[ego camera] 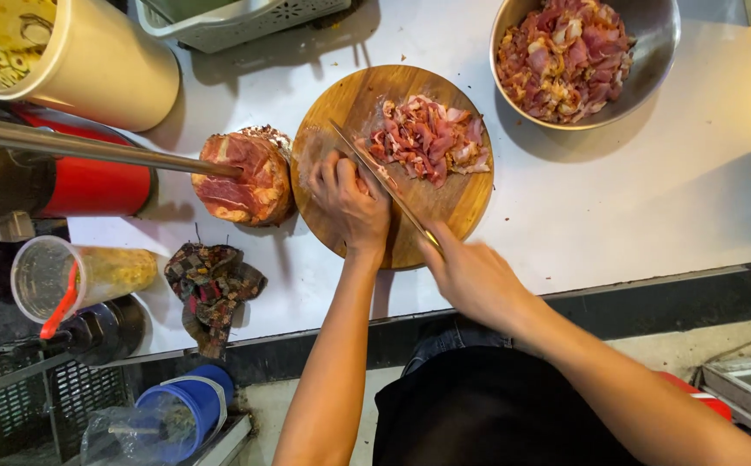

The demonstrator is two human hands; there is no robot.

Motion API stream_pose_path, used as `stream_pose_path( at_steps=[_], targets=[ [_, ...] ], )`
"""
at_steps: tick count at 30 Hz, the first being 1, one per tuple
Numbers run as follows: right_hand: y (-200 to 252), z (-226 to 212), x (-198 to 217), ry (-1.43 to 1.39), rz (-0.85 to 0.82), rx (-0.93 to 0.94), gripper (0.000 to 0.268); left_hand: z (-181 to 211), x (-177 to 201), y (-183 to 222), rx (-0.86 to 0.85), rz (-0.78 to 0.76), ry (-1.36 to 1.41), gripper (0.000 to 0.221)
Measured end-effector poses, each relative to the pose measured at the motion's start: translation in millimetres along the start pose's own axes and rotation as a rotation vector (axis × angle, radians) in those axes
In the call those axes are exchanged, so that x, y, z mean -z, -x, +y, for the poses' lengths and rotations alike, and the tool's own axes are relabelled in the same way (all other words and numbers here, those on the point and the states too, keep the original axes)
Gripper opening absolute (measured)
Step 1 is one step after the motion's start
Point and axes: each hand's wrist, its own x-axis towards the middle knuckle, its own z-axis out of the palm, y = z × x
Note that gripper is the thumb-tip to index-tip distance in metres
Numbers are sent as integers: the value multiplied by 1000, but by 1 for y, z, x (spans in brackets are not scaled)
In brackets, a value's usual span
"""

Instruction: Slicing meat into thin pieces using a cleaver on a wooden cutting board.

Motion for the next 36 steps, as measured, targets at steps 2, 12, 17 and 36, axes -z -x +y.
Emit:
stream_pose_path(
  at_steps=[2, 12, 17, 36],
  targets=[
    [-18, -6, 0, -1, 42, 66, 43, 1, 1, -4, -10, 17, -8, 22],
    [10, 1, 3, -10, -41, -59, 40, 5, 6, -2, -15, -16, 16, 9],
    [-10, -8, 8, -21, -3, 22, 39, 11, 11, -6, -35, 5, 14, 8],
    [57, 12, 17, -68, -131, -146, 47, 9, 7, -7, -37, 45, 28, 12]
  ],
)
